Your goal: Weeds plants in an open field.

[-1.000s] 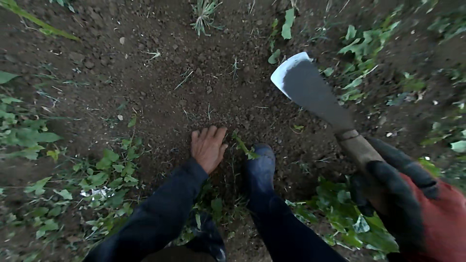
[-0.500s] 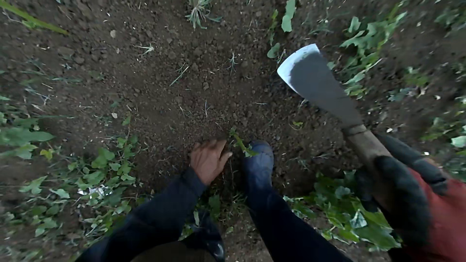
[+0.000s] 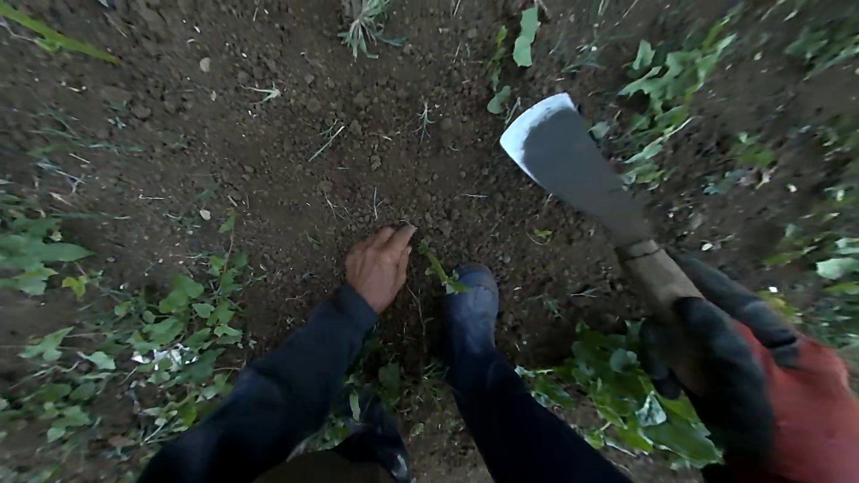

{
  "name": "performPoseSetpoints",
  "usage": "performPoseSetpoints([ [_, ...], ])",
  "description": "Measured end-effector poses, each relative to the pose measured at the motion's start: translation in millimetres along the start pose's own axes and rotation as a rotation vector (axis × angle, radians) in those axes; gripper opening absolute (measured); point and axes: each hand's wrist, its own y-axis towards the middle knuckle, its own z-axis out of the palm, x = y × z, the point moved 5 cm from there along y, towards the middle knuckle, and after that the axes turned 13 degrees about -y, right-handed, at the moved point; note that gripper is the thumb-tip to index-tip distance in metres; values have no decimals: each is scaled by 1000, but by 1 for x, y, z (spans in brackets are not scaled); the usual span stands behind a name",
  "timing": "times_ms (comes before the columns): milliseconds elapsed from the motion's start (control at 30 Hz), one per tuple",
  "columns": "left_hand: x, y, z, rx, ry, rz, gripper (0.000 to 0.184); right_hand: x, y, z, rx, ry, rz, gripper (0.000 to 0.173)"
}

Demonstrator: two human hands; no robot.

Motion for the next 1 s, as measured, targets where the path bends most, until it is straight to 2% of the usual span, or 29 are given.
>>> performPoseSetpoints([
  [200,2,7,14,48,63,55,26,-2,-1,2,22,9,-13,59],
  [400,3,8,14,41,92,91,25,3,-1,13,15,11,-24,56],
  [633,0,16,8,172,31,72,29,9,-1,15,28,7,-48,55],
  [767,-1,17,9,222,29,64,22,12,0,18,5,-18,-42,51],
  [867,1,16,9,216,32,52,19,13,1,19,10,-15,-56,51],
  [1000,4,13,7,124,-42,28,18,8,-1,14,9,-20,-39,52],
])
